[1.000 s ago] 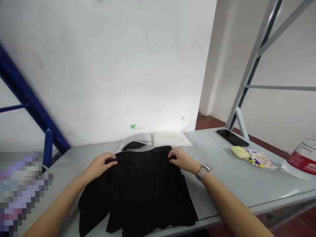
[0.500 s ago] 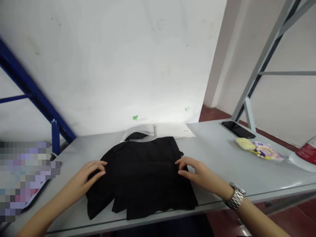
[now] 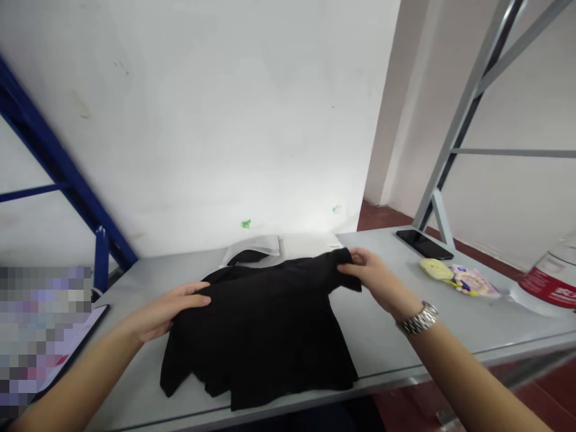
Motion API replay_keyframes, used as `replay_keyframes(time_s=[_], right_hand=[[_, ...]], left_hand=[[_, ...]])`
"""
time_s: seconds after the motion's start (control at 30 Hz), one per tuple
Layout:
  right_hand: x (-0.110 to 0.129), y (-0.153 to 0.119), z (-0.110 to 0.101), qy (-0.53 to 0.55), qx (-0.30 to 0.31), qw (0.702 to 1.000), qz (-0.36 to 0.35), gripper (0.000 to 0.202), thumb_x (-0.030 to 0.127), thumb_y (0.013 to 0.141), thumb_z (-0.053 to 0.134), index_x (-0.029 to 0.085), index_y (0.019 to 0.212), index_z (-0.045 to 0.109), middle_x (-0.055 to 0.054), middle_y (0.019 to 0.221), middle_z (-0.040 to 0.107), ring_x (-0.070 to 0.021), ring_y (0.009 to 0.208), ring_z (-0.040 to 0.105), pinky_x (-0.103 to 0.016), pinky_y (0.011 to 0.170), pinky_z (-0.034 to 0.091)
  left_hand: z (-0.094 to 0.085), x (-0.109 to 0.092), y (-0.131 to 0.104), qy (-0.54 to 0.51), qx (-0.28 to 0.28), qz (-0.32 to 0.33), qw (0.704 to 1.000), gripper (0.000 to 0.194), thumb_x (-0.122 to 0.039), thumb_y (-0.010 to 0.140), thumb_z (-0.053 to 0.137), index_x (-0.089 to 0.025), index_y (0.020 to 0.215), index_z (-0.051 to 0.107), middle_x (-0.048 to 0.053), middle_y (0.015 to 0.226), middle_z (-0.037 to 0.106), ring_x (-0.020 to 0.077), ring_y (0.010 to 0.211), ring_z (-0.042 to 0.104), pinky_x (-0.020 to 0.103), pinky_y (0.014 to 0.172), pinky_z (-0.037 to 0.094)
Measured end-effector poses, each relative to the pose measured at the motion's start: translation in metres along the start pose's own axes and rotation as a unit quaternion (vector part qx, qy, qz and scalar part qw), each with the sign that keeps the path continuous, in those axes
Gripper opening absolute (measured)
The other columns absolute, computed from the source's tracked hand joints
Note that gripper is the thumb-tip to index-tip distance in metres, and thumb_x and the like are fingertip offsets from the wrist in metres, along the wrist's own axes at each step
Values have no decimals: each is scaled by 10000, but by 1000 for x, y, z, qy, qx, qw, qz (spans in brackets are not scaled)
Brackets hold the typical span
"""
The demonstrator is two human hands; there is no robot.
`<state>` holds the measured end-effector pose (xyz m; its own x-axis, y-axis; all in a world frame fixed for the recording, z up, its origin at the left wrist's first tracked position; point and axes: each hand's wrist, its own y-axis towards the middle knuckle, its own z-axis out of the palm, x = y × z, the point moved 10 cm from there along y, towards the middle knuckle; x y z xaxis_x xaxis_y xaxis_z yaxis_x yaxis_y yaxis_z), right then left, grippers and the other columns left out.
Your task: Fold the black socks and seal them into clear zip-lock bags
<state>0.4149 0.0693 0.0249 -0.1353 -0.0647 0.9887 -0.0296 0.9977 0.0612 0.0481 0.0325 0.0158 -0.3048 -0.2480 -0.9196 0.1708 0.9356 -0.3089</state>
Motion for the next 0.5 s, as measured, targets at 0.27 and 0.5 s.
replay_keyframes(time_s=[0.27,0.5], right_hand=[[95,-7,54,-170,-154,956,-183,378,301,739,609,211,1095,522,-41,883,631,-198,793,606,-368,744,495],[65,-73,226,-209,290,904,-233,590,480,722,668,209,1225,522,-78,1090,621,-222,973,583,-379,880,459]], left_hand=[[51,46,28,-194,12,-125,973,286,-271,638,719,-184,896,634,7,797,679,159,714,646,209,527,505],[67,40,15,-214,128,-106,963,388,-499,696,673,-136,833,651,17,681,632,121,510,598,198,404,485]])
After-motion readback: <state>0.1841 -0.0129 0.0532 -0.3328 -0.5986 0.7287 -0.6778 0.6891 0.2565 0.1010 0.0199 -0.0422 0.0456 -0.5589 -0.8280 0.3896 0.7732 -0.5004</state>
